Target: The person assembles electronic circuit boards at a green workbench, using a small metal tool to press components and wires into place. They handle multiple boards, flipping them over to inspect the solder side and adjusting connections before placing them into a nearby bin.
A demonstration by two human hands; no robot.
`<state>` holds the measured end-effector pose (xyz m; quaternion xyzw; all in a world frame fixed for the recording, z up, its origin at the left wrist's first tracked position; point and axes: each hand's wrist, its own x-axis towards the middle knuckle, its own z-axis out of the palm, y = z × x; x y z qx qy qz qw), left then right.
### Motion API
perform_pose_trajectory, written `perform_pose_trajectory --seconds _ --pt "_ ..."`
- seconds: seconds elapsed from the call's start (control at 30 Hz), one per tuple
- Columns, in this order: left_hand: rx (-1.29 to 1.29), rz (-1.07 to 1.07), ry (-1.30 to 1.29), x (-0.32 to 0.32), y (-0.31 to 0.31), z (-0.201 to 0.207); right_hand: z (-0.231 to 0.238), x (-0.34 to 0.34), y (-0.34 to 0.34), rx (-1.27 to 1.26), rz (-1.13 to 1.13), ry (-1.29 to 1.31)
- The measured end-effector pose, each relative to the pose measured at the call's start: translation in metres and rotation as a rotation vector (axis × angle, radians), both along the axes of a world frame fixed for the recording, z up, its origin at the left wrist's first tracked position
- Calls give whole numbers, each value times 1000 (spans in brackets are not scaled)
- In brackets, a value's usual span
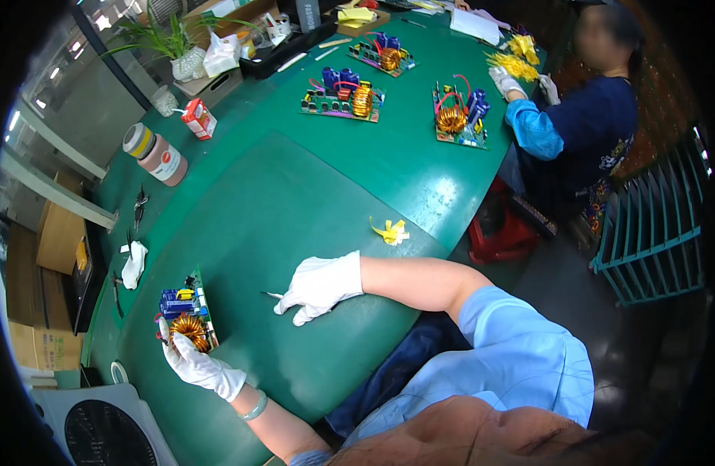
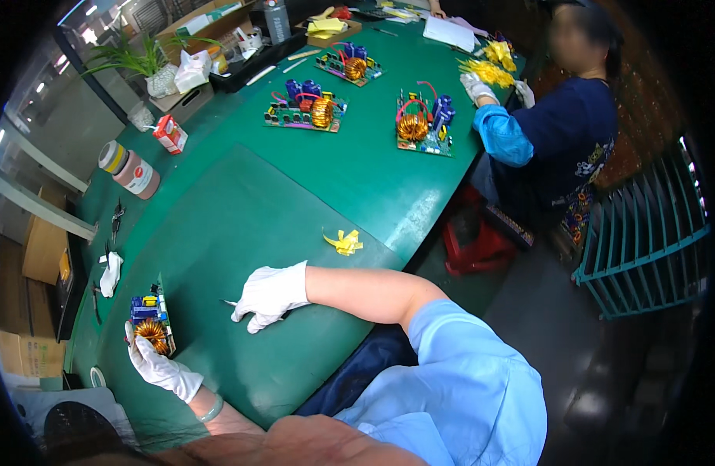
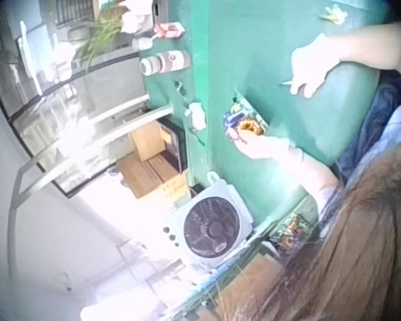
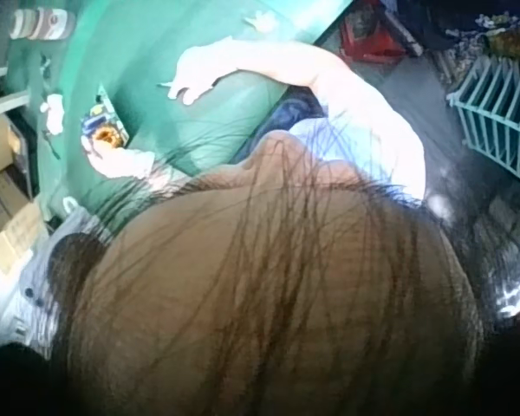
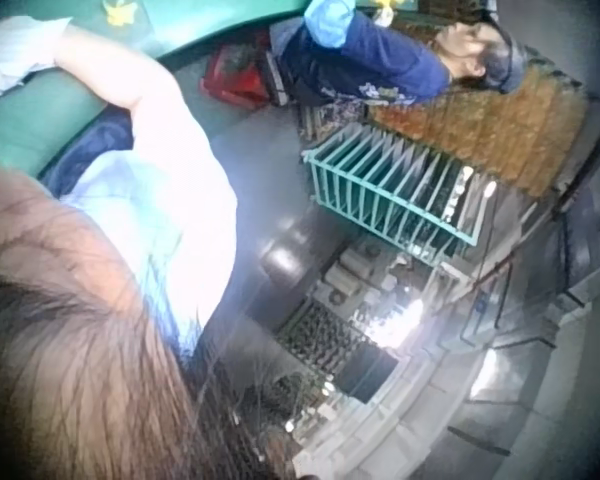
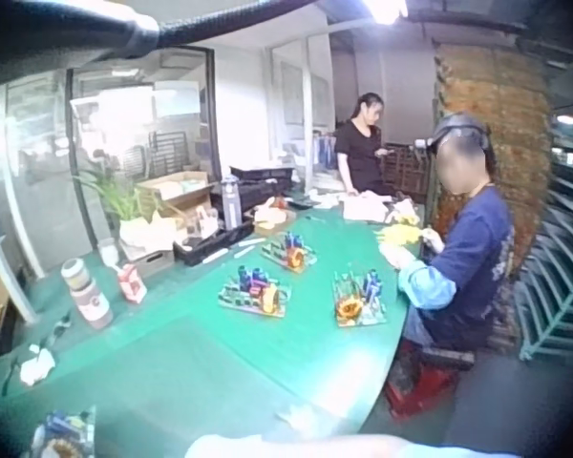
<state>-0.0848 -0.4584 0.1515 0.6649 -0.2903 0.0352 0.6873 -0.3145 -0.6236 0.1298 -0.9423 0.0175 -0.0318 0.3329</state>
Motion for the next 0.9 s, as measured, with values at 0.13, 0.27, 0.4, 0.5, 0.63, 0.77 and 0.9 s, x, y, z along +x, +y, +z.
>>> perform_pose_trajectory --seconds 0.13,0.27,0.4,0.5,0.63,0.77,0.9 --pt "45 40 -49 -1 -2 -4 -8 0 -4 21 6 -64" --pt "43 11 -6 -2 -1 -4 10 -6 -2 57 3 84" --pt "9 -15 29 -5 -4 -3 15 -8 -2 55 9 104" --pt "13 -5 19 -2 -4 -5 17 -8 -3 94 18 103" --pt "38 1 22 3 -2 -6 16 -10 -2 66 24 36" --pt "6 -23 18 3 -2 -9 16 -8 -2 5 30 43" --pt "-19 -30 41 1 -3 -8 8 -7 -2 -20 43 -33"
